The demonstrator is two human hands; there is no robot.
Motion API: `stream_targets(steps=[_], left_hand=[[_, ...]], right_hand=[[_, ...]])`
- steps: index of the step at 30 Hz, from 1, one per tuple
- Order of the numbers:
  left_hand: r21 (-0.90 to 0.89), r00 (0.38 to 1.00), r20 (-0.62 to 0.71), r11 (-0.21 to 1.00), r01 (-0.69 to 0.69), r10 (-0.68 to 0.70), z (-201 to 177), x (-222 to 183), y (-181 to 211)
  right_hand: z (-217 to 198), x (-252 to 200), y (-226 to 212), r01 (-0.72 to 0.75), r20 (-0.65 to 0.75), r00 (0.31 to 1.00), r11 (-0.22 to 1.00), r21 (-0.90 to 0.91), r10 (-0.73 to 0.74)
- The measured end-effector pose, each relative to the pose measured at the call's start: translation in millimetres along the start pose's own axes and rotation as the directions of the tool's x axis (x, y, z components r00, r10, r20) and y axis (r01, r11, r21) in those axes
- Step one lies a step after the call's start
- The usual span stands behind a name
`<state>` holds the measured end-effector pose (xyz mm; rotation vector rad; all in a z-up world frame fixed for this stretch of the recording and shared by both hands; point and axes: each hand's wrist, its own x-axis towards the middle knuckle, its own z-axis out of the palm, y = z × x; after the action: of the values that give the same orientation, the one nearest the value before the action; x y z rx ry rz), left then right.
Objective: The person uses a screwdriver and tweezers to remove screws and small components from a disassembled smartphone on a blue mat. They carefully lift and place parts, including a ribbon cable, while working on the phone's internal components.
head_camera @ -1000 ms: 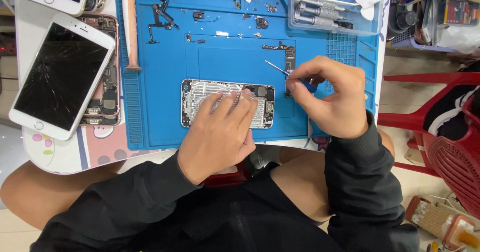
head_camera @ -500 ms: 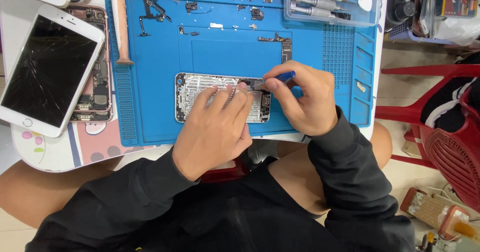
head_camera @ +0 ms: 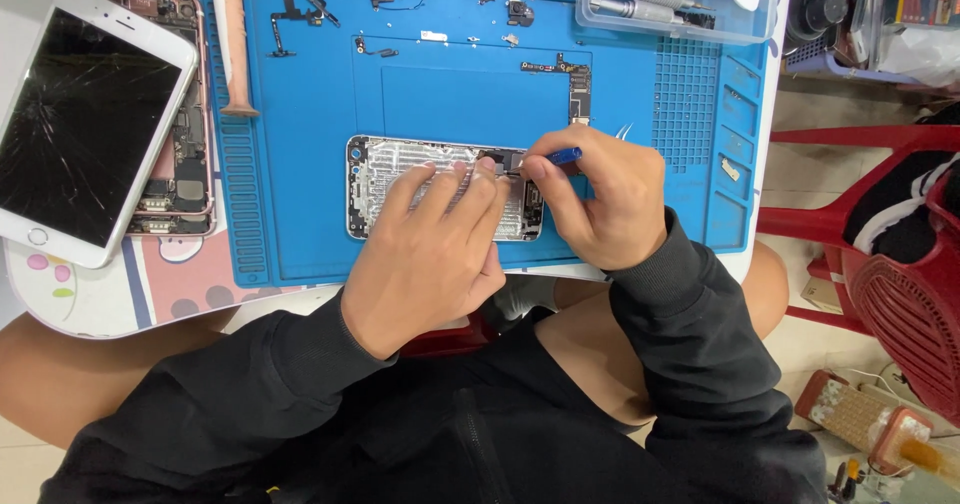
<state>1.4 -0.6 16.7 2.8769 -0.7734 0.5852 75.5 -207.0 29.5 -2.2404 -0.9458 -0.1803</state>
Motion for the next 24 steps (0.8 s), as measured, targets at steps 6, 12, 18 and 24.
stream_targets(steps=[6, 12, 18, 24], left_hand=[[-0.017, 1.0, -0.015, 1.0, 0.007, -0.008, -1.7, 1.1, -0.3], [-0.007, 1.0, -0.008, 1.0, 0.005, -0.005, -3.3, 2.1, -0.6], [-0.001, 1.0, -0.012, 1.0, 0.003, -0.003, -2.4, 1.5, -0.2], [-0.016, 1.0, -0.012, 1.0, 0.004, -0.004, -2.6, 1.5, -0.3]], right_hand=[[0.2, 0.6, -0.7, -0.007, -0.014, 1.0, 1.0, 0.007, 0.007], [-0.8, 1.6, -1.2, -0.004, 0.002, 1.0, 1.0, 0.006, 0.004], [-0.9, 0.9, -0.4, -0.002, 0.007, 1.0, 1.0, -0.007, 0.002], [-1.8, 1.0, -0.1, 0.004, 0.021, 1.0, 1.0, 0.003, -0.004]])
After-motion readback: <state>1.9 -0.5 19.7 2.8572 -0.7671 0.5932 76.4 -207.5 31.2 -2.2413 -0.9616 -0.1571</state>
